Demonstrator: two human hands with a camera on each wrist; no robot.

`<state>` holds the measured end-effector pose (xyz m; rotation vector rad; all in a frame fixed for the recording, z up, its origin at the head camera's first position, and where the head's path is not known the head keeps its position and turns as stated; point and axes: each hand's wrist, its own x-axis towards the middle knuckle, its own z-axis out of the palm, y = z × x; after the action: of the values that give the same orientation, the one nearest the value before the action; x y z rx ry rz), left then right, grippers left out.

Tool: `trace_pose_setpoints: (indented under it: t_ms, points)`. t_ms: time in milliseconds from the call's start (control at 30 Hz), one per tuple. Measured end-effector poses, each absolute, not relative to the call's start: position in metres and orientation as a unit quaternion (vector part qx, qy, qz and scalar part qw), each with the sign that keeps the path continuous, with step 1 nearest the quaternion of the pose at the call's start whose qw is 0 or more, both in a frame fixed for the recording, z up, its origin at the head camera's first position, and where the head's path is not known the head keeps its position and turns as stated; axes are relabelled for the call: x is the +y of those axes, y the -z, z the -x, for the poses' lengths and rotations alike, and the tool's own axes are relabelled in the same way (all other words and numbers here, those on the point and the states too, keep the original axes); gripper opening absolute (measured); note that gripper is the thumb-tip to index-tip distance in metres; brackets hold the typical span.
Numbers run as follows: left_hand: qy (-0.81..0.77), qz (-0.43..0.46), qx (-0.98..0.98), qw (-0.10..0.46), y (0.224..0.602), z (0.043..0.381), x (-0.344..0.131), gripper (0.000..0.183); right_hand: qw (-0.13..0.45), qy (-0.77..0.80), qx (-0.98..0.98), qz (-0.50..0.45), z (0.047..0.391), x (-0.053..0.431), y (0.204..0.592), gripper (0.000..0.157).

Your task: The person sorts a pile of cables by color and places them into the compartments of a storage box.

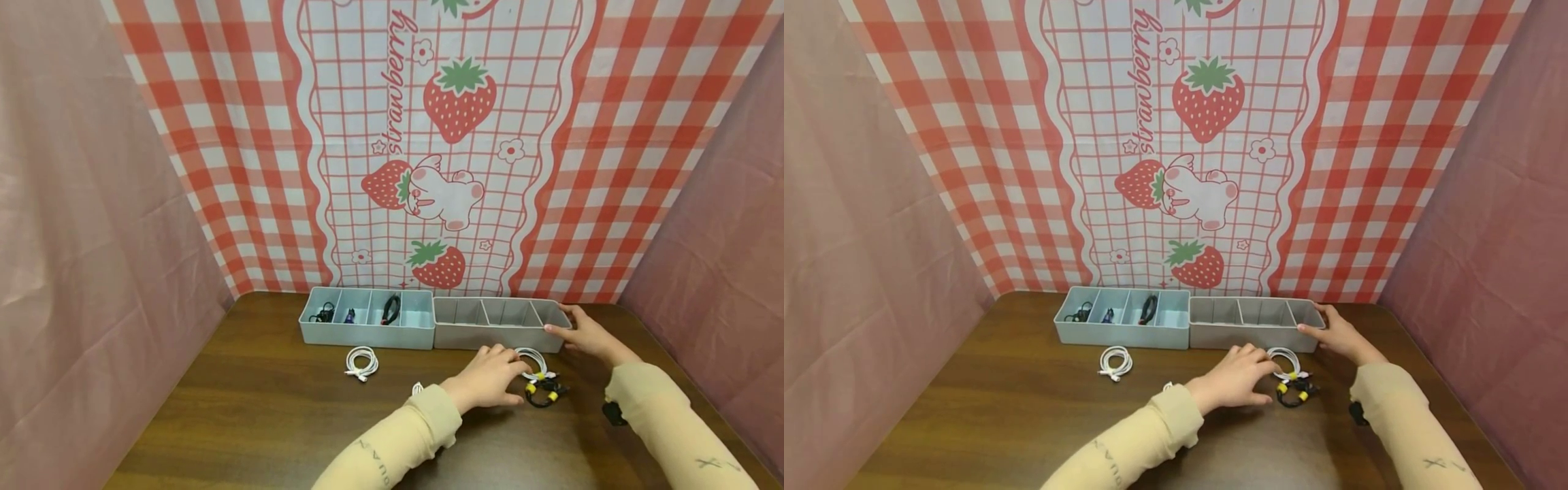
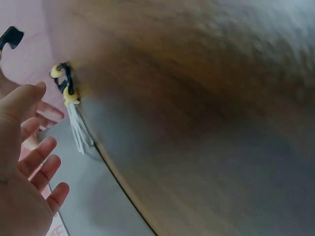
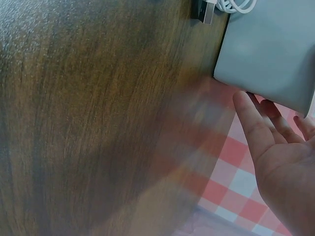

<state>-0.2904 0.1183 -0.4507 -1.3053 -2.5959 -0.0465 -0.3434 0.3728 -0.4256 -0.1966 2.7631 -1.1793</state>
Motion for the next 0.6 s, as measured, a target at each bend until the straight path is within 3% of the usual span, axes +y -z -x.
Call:
trace_pose_setpoints:
  t_ms: [267,600]
  points:
    - [-0.03,0.476,-0.871,0.116,0.4583,0.2896,0.124,0.052,0.063,0.39,0.916,0.066,0.3423,0.372,0.4253,0.086]
    - [-0.067,0.518,-0.847,0.092,0.461,0.2875,0.1231,0.04,0.06,0.396,0.914,0.066,0.3408,0.3717,0.4243,0.086]
